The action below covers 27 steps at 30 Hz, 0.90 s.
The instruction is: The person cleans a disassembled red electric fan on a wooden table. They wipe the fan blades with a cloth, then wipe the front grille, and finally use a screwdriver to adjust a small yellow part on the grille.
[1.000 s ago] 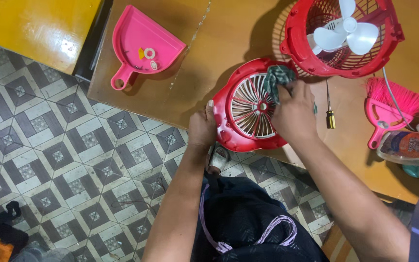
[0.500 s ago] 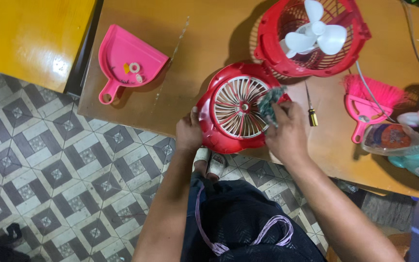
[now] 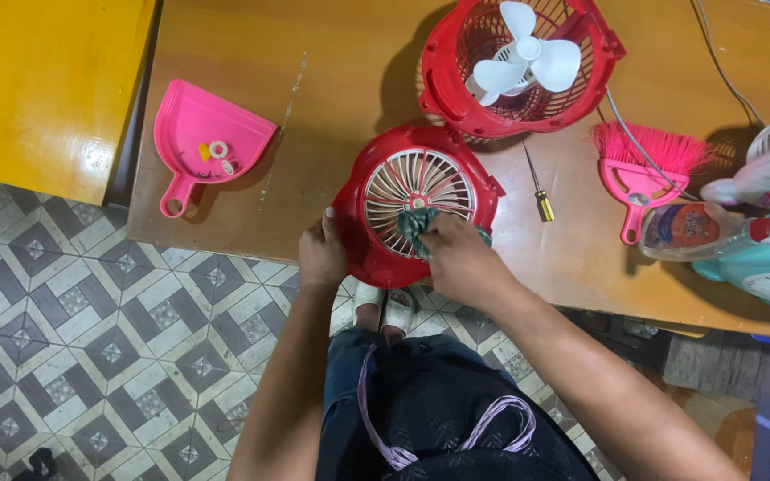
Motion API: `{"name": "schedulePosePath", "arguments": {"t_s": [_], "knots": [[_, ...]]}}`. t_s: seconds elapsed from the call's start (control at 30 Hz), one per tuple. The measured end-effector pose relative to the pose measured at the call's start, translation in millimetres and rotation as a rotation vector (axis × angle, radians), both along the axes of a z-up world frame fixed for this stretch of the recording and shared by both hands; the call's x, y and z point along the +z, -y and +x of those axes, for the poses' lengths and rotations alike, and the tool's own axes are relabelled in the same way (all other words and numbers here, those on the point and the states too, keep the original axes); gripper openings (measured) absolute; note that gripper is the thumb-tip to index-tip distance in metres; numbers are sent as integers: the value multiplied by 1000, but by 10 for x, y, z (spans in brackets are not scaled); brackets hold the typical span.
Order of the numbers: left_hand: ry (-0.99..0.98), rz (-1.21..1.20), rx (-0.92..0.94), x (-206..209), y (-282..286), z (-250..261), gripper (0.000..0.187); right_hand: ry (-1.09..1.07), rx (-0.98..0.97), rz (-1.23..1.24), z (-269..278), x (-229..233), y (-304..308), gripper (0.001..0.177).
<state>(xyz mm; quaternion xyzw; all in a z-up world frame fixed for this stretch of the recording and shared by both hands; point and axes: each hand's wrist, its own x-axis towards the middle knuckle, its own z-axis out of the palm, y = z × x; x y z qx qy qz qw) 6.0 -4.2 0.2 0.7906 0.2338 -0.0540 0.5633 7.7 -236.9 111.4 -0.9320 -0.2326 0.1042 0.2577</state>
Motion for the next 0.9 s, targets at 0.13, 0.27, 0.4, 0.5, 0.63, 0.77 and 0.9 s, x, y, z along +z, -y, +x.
{"name": "schedulePosePath", "arguments": {"t_s": [0.13, 0.27, 0.4, 0.5, 0.63, 0.77, 0.9], "knots": [[-12, 55, 6, 64, 19, 15, 60, 283, -123, 160, 2, 39, -47, 42], [-100, -9, 25, 55, 27, -1, 59, 194, 24, -6, -42, -13, -188, 39], [17, 227, -44, -4, 32, -2, 61, 17, 150, -80, -115, -2, -237, 30], [71, 182, -47, -23, 3, -5, 59, 79, 92, 51, -38, 14, -244, 37], [-31, 96, -45, 1, 2, -6, 57, 283, -117, 165, 176, -60, -343, 49], [28, 113, -52, 65, -1, 5, 54, 314, -109, 24, 417, -262, -602, 51], [131, 87, -70, 80, -22, -23, 52, 298, 31, -106, 477, -385, -738, 53]]}}
